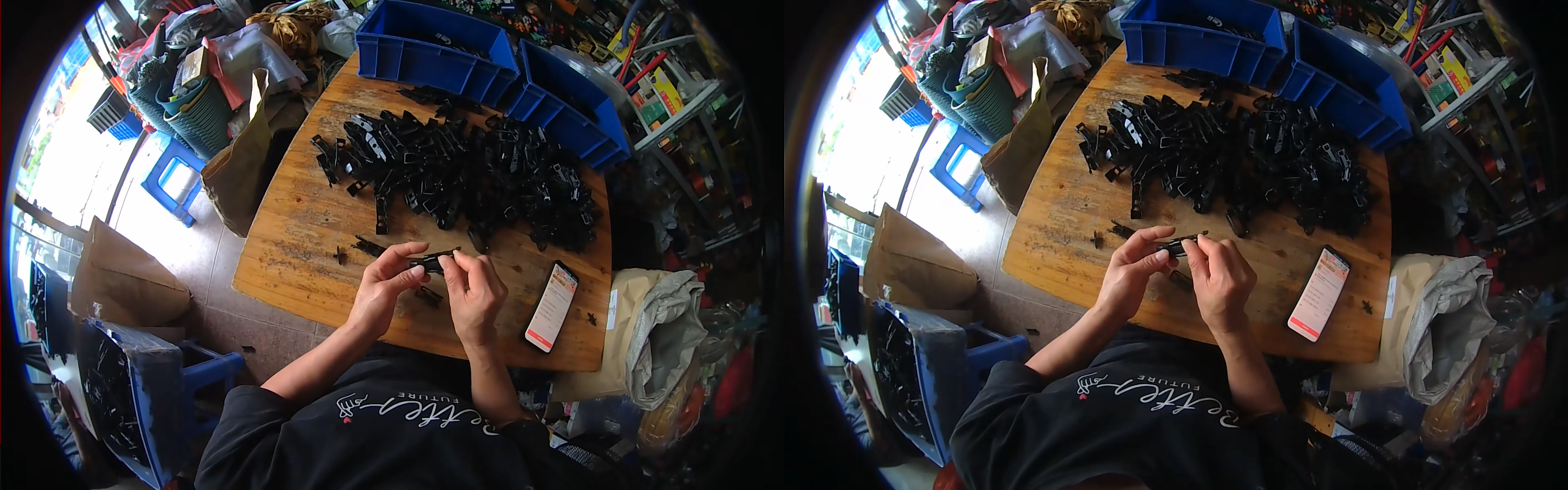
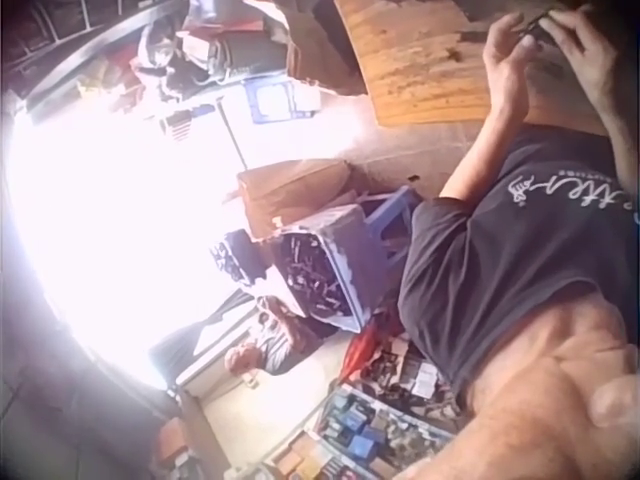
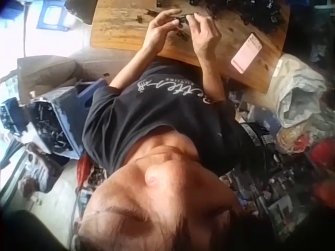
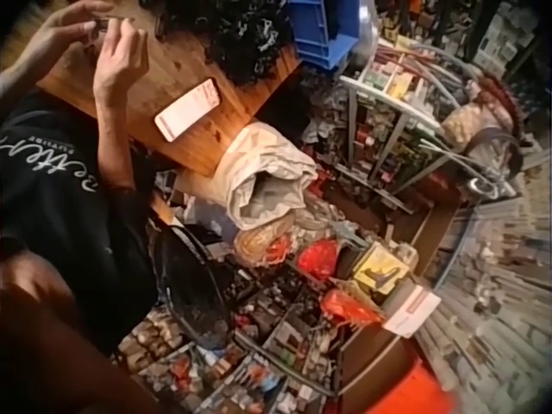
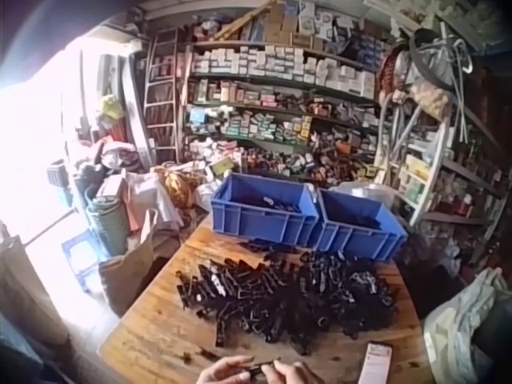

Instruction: Assembling small black plastic components by hand at a workbench.

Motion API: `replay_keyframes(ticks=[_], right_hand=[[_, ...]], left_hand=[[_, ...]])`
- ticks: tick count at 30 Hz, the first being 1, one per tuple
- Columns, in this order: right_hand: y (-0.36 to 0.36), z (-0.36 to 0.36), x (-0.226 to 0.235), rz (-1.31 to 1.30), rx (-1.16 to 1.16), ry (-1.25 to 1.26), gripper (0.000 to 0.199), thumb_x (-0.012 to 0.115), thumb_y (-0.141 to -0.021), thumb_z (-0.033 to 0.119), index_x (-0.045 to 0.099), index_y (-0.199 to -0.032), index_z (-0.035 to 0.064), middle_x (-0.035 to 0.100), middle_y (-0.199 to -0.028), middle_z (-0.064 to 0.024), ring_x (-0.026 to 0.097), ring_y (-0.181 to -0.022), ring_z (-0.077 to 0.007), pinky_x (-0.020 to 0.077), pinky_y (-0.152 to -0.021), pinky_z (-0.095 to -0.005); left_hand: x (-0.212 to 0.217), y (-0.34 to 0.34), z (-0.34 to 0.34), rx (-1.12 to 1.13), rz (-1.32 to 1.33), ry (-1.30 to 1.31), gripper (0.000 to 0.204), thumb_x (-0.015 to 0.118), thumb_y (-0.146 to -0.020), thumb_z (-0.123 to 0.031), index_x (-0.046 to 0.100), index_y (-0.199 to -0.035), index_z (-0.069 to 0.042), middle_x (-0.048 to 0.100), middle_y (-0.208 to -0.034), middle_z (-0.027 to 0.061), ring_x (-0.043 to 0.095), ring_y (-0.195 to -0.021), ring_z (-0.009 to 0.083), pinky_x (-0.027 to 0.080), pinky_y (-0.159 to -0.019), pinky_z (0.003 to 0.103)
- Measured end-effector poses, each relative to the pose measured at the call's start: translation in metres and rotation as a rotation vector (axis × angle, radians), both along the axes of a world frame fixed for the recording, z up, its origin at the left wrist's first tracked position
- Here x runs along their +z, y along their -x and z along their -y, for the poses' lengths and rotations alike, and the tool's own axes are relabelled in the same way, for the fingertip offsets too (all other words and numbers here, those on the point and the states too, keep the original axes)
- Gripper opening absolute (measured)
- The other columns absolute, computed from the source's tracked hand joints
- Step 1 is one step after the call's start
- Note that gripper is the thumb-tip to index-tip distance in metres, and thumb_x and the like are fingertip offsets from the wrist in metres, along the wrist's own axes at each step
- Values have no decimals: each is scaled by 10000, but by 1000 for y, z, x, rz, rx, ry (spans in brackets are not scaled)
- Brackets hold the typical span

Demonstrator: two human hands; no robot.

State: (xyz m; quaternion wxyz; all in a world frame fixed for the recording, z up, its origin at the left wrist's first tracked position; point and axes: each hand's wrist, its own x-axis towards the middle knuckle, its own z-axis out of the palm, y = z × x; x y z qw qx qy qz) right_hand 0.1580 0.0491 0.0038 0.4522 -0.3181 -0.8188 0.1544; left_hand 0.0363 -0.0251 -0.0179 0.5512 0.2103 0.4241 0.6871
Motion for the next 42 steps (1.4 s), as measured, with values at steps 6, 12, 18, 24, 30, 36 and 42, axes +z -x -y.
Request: replay_keyframes(ticks=[6, 12, 18, 24, 30, 36, 42], right_hand=[[-1, -1, 2, -2, -15, 252, 256, 717, -760, 117, 601, -966, 20, 559, -605, -51, 515, -505, -102, 410, -470, -259], [-16, 6, 0, 271, 203, 179, 274, 734, -713, 87, 603, -945, 25, 575, -751, -74, 563, -594, -145, 450, -533, -258], [-21, 13, 4, 59, 299, 568, 264, 673, -764, 28, 573, -1008, 5, 569, -901, -60, 568, -801, -126, 459, -715, -237], [-34, -7, 27, -75, 308, 491, 299, 659, -747, 22, 571, -1032, 29, 577, -870, -76, 566, -795, -176, 457, -748, -278], [-53, -35, 1, 412, 57, 191, 174, 649, -726, 60, 605, -888, 10, 586, -870, -109, 515, -843, -292, 426, -750, -346], [-34, -58, -19, 405, -102, 110, 154, 666, -710, 56, 590, -828, -8, 563, -804, -120, 505, -794, -292, 416, -721, -355], [-34, -29, 10, -121, 303, 849, 120, 597, -854, 123, 576, -809, 14, 604, -716, -9, 513, -625, -42, 404, -585, -183]], left_hand=[[1, 1, -1, -4, -12, -2, 340, 600, -842, -109, 530, -1166, -38, 605, -883, 28, 562, -811, 98, 421, -754, 227], [0, 25, -4, 139, 69, -89, 276, 531, -878, -100, 525, -1130, 11, 598, -840, 65, 568, -752, 132, 456, -732, 265], [1, 28, -2, 17, 25, -68, 367, 518, -817, -35, 491, -1176, 37, 602, -916, 94, 571, -820, 143, 449, -804, 282], [-2, 21, 2, -63, -2, -8, 370, 497, -815, -28, 493, -1181, 22, 604, -910, 101, 582, -835, 159, 452, -799, 285], [-4, 24, 2, -24, 26, -6, 359, 491, -810, -15, 499, -1166, 27, 596, -912, 98, 585, -831, 160, 462, -796, 294], [-2, 18, 1, -49, 44, -26, 367, 494, -798, -13, 501, -1163, 23, 598, -902, 93, 581, -844, 156, 442, -806, 272], [5, 21, 3, 48, -98, -13, 401, 492, -778, 21, 494, -1179, 16, 594, -980, 83, 569, -918, 152, 431, -859, 270]])
